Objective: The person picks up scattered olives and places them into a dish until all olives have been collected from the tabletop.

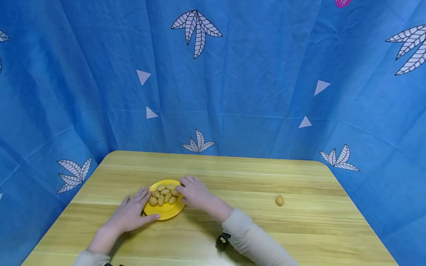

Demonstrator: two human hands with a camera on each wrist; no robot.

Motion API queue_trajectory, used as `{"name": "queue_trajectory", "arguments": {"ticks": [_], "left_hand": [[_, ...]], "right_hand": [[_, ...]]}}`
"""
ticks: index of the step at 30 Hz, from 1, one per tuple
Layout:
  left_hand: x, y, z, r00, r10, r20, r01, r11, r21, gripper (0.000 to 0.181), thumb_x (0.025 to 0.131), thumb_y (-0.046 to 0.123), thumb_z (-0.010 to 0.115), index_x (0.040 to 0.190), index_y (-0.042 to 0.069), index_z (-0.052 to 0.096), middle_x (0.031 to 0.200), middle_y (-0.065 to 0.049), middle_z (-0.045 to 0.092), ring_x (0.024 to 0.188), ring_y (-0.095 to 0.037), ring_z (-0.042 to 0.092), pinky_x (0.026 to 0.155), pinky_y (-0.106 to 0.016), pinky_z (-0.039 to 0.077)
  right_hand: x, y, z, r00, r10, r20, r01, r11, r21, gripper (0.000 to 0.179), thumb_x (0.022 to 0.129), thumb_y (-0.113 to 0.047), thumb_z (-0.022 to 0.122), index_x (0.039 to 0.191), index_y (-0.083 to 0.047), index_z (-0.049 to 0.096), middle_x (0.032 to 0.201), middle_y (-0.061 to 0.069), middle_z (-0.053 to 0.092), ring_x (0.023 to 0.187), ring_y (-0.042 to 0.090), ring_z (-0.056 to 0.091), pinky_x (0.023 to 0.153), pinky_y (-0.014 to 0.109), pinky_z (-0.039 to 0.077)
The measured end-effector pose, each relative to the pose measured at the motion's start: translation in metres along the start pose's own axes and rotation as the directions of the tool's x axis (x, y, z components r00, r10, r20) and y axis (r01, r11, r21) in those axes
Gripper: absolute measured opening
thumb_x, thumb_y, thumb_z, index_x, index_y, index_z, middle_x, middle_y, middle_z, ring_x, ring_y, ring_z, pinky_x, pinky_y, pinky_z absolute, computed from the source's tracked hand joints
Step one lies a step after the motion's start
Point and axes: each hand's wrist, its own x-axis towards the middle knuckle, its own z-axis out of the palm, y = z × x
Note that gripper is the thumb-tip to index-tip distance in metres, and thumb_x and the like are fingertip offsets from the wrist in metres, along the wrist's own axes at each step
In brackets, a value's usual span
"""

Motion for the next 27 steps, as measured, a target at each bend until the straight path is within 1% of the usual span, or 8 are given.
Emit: {"name": "queue_trajectory", "arguments": {"ticks": [4,8,14,18,23,27], "left_hand": [[0.000,-0.001,0.000,1.000,-0.004,0.008,0.004,1.000,-0.005,0.098,0.083,0.073,0.055,0.145,-0.002,0.042,0.156,-0.021,0.032,0.144,-0.042,0.030,0.112,-0.069,0.023],[0.000,-0.001,0.000,1.000,-0.005,0.016,0.006,1.000,-0.007,0.099,0.083,0.073,0.055,0.145,-0.002,0.041,0.157,-0.021,0.032,0.145,-0.042,0.030,0.112,-0.069,0.022],[0.000,0.000,-0.001,1.000,-0.007,0.018,0.007,1.000,-0.002,0.099,0.082,0.074,0.054,0.146,-0.001,0.041,0.157,-0.020,0.032,0.145,-0.041,0.030,0.113,-0.069,0.023],[0.000,-0.001,-0.001,1.000,-0.005,0.014,0.005,1.000,-0.001,0.099,0.082,0.074,0.054,0.146,-0.001,0.041,0.157,-0.020,0.032,0.145,-0.041,0.030,0.113,-0.069,0.023],[0.001,-0.002,0.001,1.000,0.003,0.002,-0.003,1.000,-0.001,0.098,0.082,0.072,0.056,0.145,-0.002,0.041,0.156,-0.022,0.033,0.144,-0.042,0.031,0.112,-0.070,0.023],[0.001,-0.002,0.002,1.000,0.005,0.003,-0.005,1.000,0.002,0.098,0.082,0.072,0.056,0.145,-0.002,0.042,0.156,-0.022,0.033,0.144,-0.043,0.031,0.112,-0.070,0.023]], "right_hand": [[-0.007,0.006,-0.001,1.000,0.007,-0.026,-0.007,1.000,0.018,0.026,0.088,-0.033,0.071,0.111,-0.021,0.066,0.105,-0.004,0.054,0.095,0.013,0.043,0.077,0.023,0.036],[-0.015,0.014,0.000,0.999,0.022,-0.042,-0.020,0.999,0.042,0.023,0.089,-0.031,0.071,0.109,-0.020,0.066,0.103,-0.003,0.053,0.093,0.014,0.042,0.075,0.023,0.034],[-0.029,0.026,0.001,0.997,0.066,-0.033,-0.063,0.993,0.099,0.023,0.090,-0.030,0.070,0.109,-0.018,0.065,0.102,-0.002,0.053,0.092,0.015,0.041,0.076,0.025,0.035],[-0.039,0.034,0.000,0.994,0.102,-0.040,-0.096,0.988,0.119,0.023,0.089,-0.029,0.071,0.108,-0.017,0.065,0.101,0.000,0.054,0.091,0.016,0.042,0.078,0.028,0.038],[-0.055,0.044,-0.001,0.987,0.119,-0.109,-0.104,0.985,0.137,0.022,0.087,-0.024,0.073,0.105,-0.015,0.065,0.097,0.001,0.054,0.088,0.017,0.042,0.077,0.030,0.038],[-0.068,0.051,-0.004,0.976,0.133,-0.175,-0.103,0.980,0.168,0.022,0.085,-0.019,0.075,0.103,-0.012,0.065,0.094,0.003,0.053,0.086,0.019,0.043,0.074,0.032,0.038]]}}
